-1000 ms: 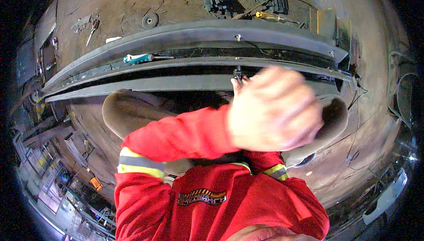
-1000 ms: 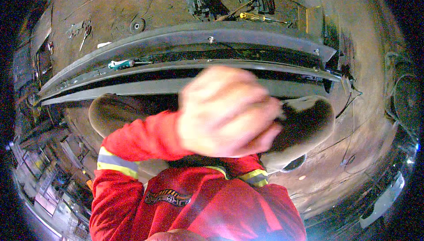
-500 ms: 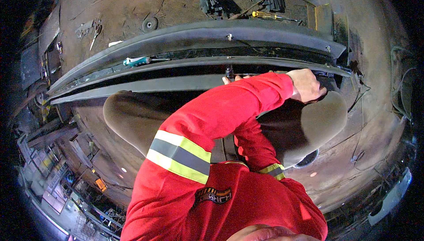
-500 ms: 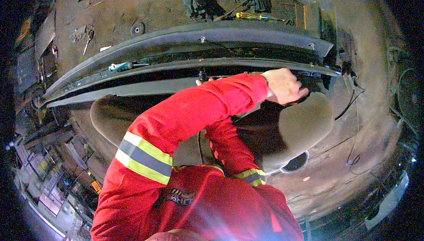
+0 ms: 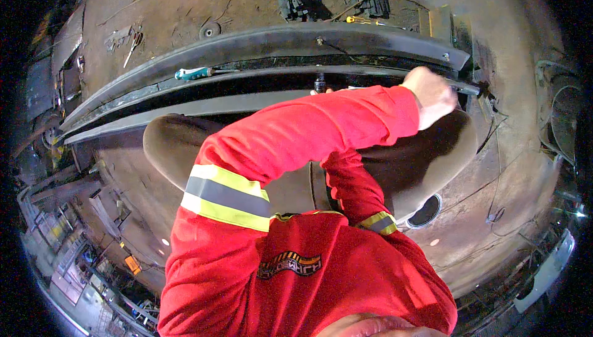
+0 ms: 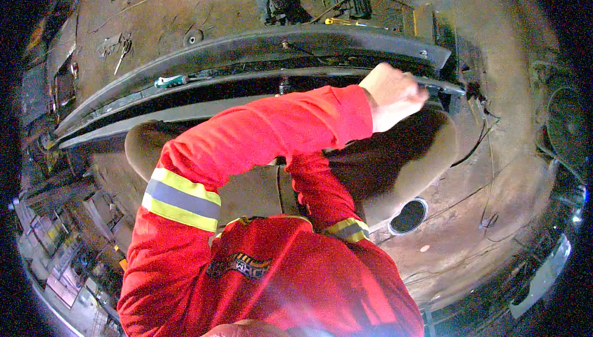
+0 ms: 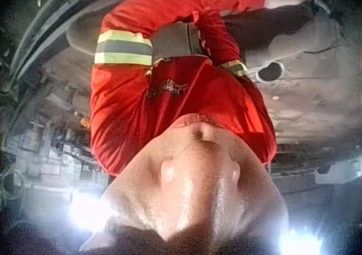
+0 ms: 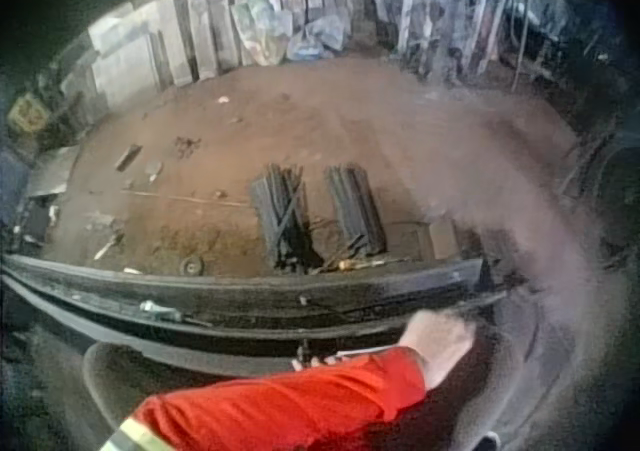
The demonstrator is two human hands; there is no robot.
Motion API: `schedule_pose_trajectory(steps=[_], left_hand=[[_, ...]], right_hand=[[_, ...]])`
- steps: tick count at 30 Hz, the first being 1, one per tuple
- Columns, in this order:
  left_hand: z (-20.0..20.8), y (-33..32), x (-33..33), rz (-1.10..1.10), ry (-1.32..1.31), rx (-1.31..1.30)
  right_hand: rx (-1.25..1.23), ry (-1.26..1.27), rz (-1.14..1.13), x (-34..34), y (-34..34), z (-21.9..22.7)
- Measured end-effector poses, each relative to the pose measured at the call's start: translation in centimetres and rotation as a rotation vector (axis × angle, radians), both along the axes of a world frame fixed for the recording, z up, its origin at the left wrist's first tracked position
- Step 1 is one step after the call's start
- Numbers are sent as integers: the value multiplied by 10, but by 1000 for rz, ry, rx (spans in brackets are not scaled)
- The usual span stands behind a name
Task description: The person sits on the floor and uses a screwdriver to tighten screws on a curved metal frame. They then pick up a thin metal strip, align it along the frame, and secure it in place using the screwdriver.
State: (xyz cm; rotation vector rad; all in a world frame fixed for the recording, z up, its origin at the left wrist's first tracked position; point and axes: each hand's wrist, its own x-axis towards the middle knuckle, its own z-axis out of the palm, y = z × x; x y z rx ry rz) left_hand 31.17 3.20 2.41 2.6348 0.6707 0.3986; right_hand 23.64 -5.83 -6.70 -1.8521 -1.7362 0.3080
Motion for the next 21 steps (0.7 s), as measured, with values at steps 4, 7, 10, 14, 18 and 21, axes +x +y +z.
schedule_pose_trajectory(steps=[4,7,10,14,18,21], left_hand=[[93,24,-58,61,-559,85],[125,38,-179,272,-507,-178],[102,28,-288,453,-193,-658],[9,-16,-348,613,-242,-1205],[-9,-20,-351,617,-305,-1144],[-18,-15,-337,576,-337,-1214]], right_hand=[[41,-76,-111,9,-5,-2],[38,40,-116,3,-3,-7],[120,28,-100,2,-3,-7],[90,-6,-83,5,-4,-6],[80,-3,-69,7,-3,-7],[108,-11,-70,10,-4,-15]])
